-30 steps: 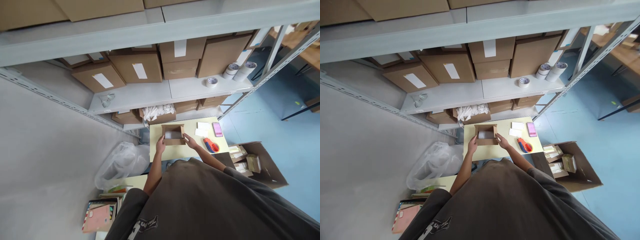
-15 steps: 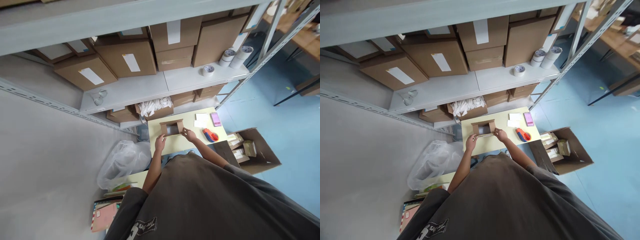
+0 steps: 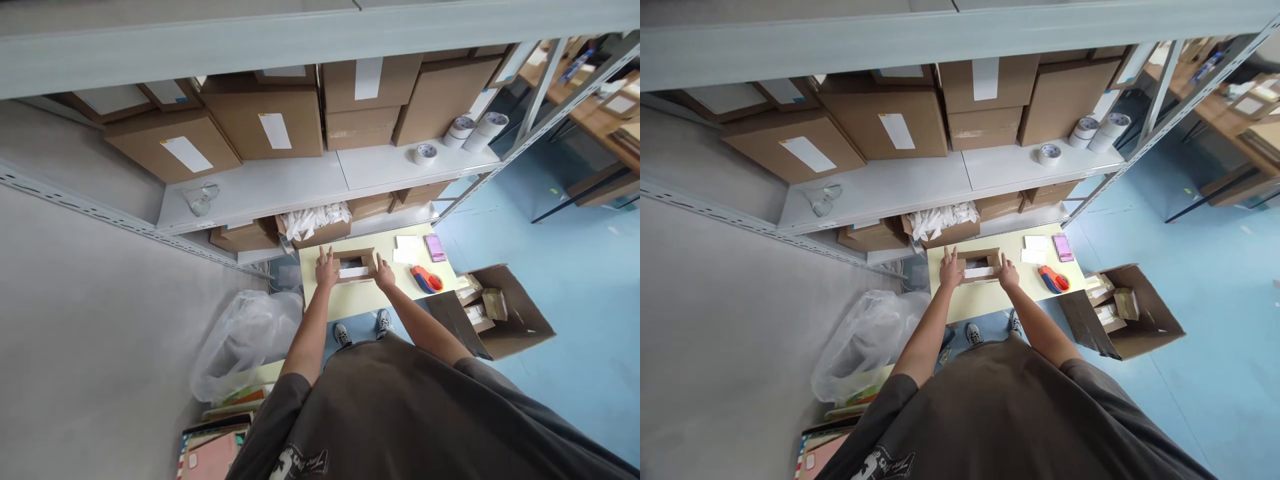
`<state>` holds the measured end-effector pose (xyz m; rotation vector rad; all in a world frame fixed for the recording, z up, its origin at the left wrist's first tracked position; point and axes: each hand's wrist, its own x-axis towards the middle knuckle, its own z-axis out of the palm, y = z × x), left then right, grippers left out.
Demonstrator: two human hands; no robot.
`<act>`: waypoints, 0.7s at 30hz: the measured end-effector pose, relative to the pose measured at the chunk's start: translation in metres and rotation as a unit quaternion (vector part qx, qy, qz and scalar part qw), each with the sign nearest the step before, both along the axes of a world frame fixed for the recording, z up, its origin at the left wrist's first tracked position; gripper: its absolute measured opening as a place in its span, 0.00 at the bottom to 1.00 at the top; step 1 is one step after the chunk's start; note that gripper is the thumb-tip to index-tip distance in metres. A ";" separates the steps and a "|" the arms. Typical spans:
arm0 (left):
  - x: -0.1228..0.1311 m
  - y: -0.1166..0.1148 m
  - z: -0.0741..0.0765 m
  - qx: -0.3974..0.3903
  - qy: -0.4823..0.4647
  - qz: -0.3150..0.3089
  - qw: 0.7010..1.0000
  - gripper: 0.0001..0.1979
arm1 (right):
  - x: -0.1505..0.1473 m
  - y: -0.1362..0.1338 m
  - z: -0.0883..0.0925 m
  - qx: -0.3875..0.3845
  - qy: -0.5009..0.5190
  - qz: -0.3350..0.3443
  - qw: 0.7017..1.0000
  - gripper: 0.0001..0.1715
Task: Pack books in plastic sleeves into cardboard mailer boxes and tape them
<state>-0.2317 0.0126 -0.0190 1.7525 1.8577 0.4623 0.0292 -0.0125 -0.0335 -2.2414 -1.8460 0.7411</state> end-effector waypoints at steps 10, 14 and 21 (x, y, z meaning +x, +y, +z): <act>-0.003 -0.025 -0.029 -0.057 -0.135 0.029 0.989 0.24 | -0.011 -0.004 -0.005 -0.020 0.041 0.084 0.995 0.35; 0.007 -0.010 -0.021 -0.093 -0.094 0.139 0.982 0.34 | -0.015 -0.001 0.010 -0.051 0.052 0.090 0.993 0.34; 0.031 0.013 -0.026 -0.166 -0.031 0.090 0.982 0.41 | 0.043 -0.011 0.032 0.015 0.072 0.073 0.995 0.38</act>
